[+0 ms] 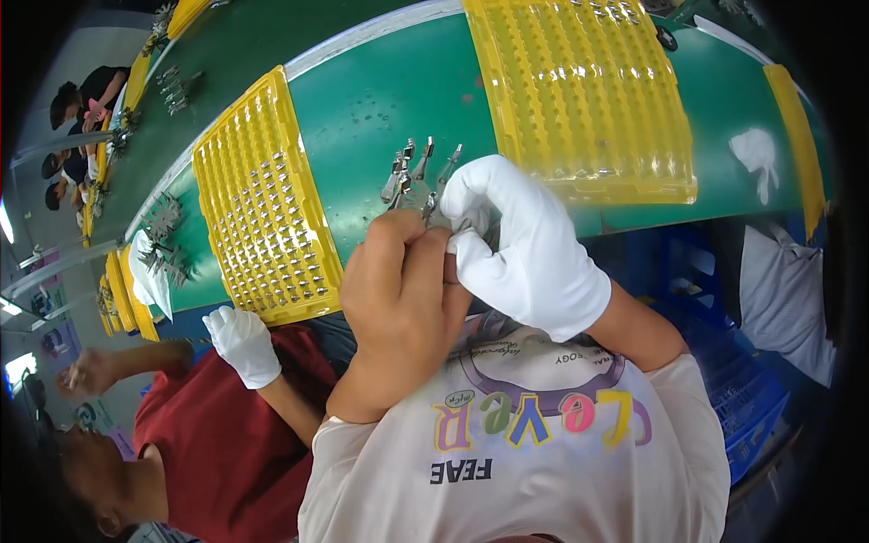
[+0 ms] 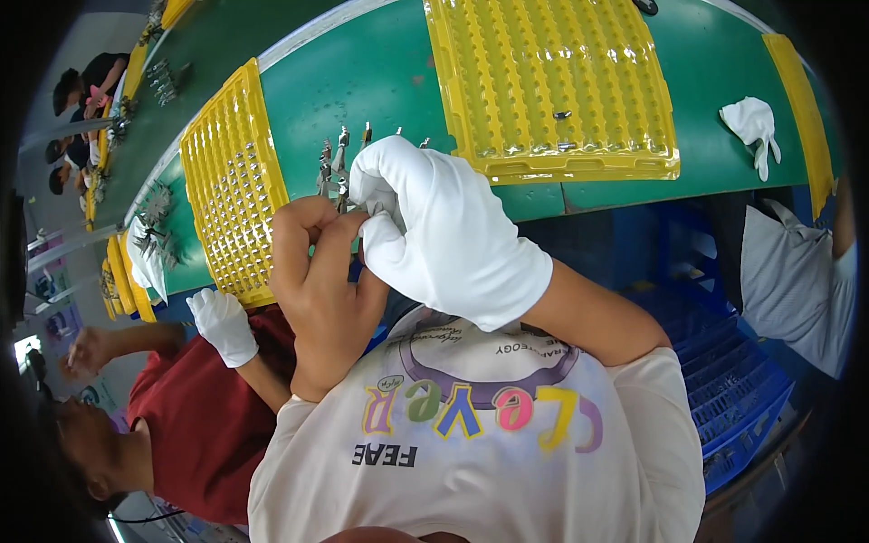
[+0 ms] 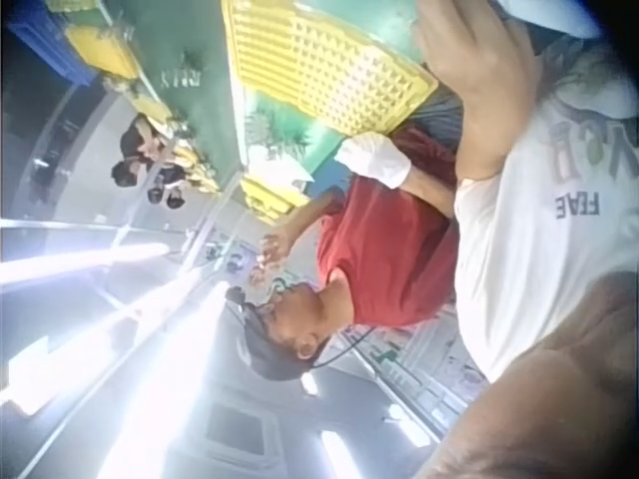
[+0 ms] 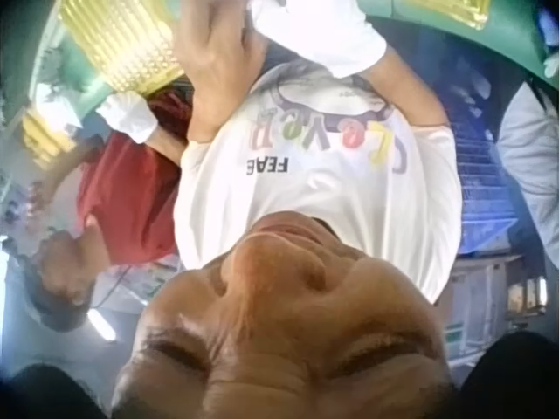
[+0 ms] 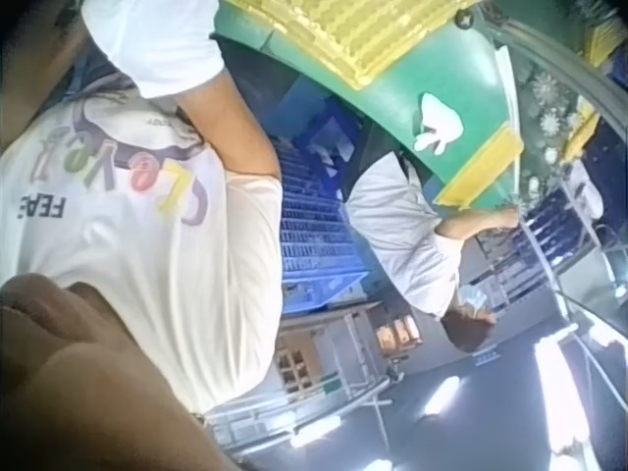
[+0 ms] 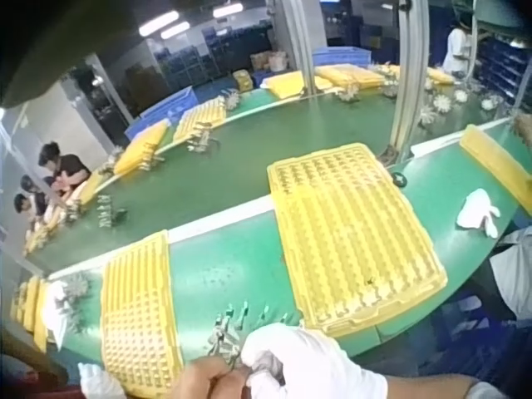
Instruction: The person assembles small flower-shaped metal components by hand on a factory production line.
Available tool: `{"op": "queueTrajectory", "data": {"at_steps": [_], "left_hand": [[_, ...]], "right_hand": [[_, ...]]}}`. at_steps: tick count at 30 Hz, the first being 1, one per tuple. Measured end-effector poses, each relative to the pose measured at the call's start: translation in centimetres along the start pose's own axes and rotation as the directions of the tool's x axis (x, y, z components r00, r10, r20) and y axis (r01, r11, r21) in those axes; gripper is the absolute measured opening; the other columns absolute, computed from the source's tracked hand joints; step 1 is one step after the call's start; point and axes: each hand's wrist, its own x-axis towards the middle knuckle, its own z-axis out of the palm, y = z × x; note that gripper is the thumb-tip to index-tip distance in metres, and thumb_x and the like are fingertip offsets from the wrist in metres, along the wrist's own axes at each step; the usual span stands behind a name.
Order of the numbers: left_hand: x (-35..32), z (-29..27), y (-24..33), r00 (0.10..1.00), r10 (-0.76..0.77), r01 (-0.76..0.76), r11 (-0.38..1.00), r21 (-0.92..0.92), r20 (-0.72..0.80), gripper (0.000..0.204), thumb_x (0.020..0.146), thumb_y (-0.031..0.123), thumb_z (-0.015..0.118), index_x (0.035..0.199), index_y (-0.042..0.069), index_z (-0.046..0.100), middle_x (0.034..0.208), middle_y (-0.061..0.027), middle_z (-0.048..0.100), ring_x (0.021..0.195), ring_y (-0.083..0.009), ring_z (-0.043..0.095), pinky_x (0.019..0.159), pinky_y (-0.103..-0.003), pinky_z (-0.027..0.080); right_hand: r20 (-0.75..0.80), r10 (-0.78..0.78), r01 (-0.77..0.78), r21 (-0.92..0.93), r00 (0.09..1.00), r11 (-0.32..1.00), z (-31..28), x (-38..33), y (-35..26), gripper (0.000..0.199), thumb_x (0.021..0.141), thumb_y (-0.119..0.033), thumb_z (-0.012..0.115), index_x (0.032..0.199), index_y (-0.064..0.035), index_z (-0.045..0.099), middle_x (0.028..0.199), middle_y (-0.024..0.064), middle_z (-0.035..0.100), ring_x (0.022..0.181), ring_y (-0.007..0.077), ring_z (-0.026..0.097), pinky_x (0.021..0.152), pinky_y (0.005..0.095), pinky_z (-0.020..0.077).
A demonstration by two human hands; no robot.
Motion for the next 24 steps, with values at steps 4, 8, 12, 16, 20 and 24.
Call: {"op": "queueTrajectory", "data": {"at_steps": [4,8,12,16,20,24], "left_hand": [[-0.1,0.2,-0.1,1.000,0.017,-0.017,0.999,-0.029,-0.021,0.026,0.071,-0.006,0.073,0.096,-0.003,0.069,0.100,-0.0129,0.058,0.071,-0.0290,0.059,0.060,-0.040,0.047],[0.1,-0.5,-0.3,0.998,0.029,-0.026,0.998,-0.061,0.050,0.025,0.076,-0.005,0.074,0.100,-0.004,0.068,0.104,-0.0151,0.056,0.081,-0.0316,0.061,0.068,-0.040,0.050],[0.8,-1.0,0.1,0.984,0.027,0.008,0.981,-0.194,0.178,0.026,0.080,-0.002,0.076,0.104,-0.003,0.065,0.111,-0.0180,0.053,0.092,-0.0345,0.061,0.076,-0.041,0.051],[0.7,-1.1,-0.2,0.984,-0.057,0.087,0.980,-0.177,0.169,0.022,0.081,-0.002,0.075,0.100,-0.003,0.064,0.109,-0.0181,0.053,0.093,-0.0348,0.061,0.078,-0.041,0.051],[0.6,-1.8,-1.0,0.993,-0.099,0.104,0.990,-0.090,0.064,0.018,0.083,-0.005,0.072,0.100,-0.002,0.069,0.105,-0.0161,0.056,0.090,-0.0298,0.060,0.079,-0.039,0.051],[1.4,-1.9,-1.8,0.996,-0.092,0.092,0.994,-0.058,0.014,0.018,0.086,-0.008,0.070,0.103,-0.004,0.070,0.104,-0.0141,0.055,0.087,-0.0265,0.058,0.077,-0.036,0.050]], "right_hand": [[0.064,0.092,-0.101,0.155,0.994,0.983,-0.4,-0.2,0.3,0.024,0.084,-0.002,0.069,0.105,-0.0045,0.058,0.086,0.0096,0.068,0.078,0.0244,0.069,0.072,0.0373,0.0554],[0.213,0.163,-0.232,0.353,0.963,0.906,-1.6,-0.3,0.8,0.018,0.090,0.001,0.069,0.107,-0.0014,0.065,0.093,0.0081,0.071,0.085,0.0142,0.069,0.076,0.0304,0.0566],[0.303,0.239,-0.338,0.334,0.923,0.880,-3.4,0.1,0.4,0.016,0.092,0.003,0.070,0.108,0.0002,0.069,0.102,0.0058,0.070,0.093,0.0130,0.067,0.082,0.0294,0.0546],[0.069,-0.079,0.080,-0.015,0.994,0.997,-4.7,0.4,0.5,0.015,0.089,-0.009,0.076,0.102,-0.0035,0.072,0.095,0.0104,0.072,0.086,0.0236,0.072,0.075,0.0350,0.0558],[-0.194,-0.235,0.103,-0.521,0.952,0.847,-11.8,0.4,2.3,0.012,0.087,-0.009,0.076,0.099,-0.0061,0.075,0.096,0.0116,0.073,0.087,0.0269,0.071,0.075,0.0363,0.0557],[-0.167,-0.038,-0.119,-0.828,0.985,0.548,-15.3,-1.2,5.5,0.014,0.088,-0.020,0.077,0.099,-0.0120,0.076,0.096,0.0081,0.073,0.089,0.0300,0.071,0.077,0.0400,0.0573]]}}
